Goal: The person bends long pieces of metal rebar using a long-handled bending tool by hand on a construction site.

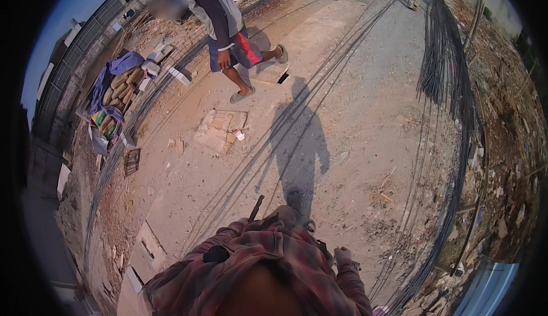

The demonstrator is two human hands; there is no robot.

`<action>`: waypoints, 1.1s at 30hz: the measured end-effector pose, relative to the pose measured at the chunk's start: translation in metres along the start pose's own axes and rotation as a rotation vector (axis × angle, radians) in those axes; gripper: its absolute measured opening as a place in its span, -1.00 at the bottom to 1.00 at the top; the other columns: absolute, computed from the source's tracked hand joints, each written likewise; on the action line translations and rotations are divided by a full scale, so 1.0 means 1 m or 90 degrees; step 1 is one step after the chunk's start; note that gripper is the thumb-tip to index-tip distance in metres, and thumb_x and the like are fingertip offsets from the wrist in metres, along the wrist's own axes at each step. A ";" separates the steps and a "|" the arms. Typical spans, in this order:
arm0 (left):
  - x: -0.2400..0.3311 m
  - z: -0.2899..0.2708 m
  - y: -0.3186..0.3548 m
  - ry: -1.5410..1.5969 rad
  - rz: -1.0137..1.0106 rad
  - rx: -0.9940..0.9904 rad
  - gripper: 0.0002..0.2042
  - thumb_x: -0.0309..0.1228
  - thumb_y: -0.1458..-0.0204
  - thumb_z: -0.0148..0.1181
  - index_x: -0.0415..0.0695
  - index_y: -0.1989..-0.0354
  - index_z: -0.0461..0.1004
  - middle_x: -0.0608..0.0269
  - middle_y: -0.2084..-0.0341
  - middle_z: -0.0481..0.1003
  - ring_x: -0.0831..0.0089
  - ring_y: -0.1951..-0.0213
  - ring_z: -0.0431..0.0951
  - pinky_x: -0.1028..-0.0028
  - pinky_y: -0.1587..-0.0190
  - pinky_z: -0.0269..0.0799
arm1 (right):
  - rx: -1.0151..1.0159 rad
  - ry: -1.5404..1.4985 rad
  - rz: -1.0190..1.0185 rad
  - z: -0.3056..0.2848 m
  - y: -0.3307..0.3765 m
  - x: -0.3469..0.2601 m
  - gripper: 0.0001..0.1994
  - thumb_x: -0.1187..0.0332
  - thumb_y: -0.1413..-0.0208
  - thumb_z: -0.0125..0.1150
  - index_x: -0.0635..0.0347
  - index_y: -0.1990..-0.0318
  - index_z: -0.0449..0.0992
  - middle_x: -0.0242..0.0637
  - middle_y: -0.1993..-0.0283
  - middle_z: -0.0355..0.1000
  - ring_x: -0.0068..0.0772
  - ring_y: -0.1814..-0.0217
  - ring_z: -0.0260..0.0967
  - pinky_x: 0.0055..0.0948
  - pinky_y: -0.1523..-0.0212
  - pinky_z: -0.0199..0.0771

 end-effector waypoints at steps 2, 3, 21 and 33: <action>0.007 -0.003 -0.002 0.002 -0.024 0.019 -0.53 0.01 0.07 0.24 -0.04 0.07 0.60 0.04 0.18 0.59 0.16 0.01 0.55 0.26 -0.01 0.39 | -0.083 0.003 0.012 0.002 -0.023 0.009 -0.44 0.21 0.02 0.23 0.35 -0.14 0.41 0.00 0.03 0.51 -0.19 0.02 0.50 -0.35 0.03 0.47; 0.011 -0.005 -0.003 0.004 -0.030 0.020 -0.53 0.01 0.08 0.24 -0.03 0.07 0.60 0.04 0.18 0.59 0.16 0.02 0.56 0.26 -0.01 0.39 | -0.093 -0.003 0.023 -0.001 -0.036 0.012 -0.43 0.20 0.02 0.23 0.35 -0.14 0.41 0.01 0.01 0.51 -0.17 -0.01 0.49 -0.34 0.00 0.46; 0.057 -0.047 -0.041 0.185 0.043 0.124 -0.54 0.01 0.17 0.29 0.02 0.11 0.61 0.05 0.29 0.61 0.19 0.12 0.59 0.24 0.09 0.42 | -0.211 0.127 -0.214 0.001 -0.289 -0.198 -0.56 0.36 -0.08 0.16 0.29 -0.13 0.36 -0.17 0.14 0.48 -0.24 0.16 0.46 -0.30 0.18 0.49; -0.013 0.175 0.025 0.450 -0.141 0.205 -0.55 0.03 0.15 0.28 0.05 0.12 0.61 0.07 0.20 0.59 0.18 0.13 0.59 0.26 0.09 0.43 | -0.403 0.586 -0.314 0.020 -0.129 -0.372 -0.68 0.32 -0.06 0.13 0.19 0.02 0.42 -0.21 0.36 0.47 -0.23 0.43 0.47 -0.21 0.42 0.52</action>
Point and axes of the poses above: each hand's wrist, its own y-axis away from the middle knuckle, its own z-axis out of the palm, x = y × z, the point moved 4 cm from there along -y, towards the middle knuckle
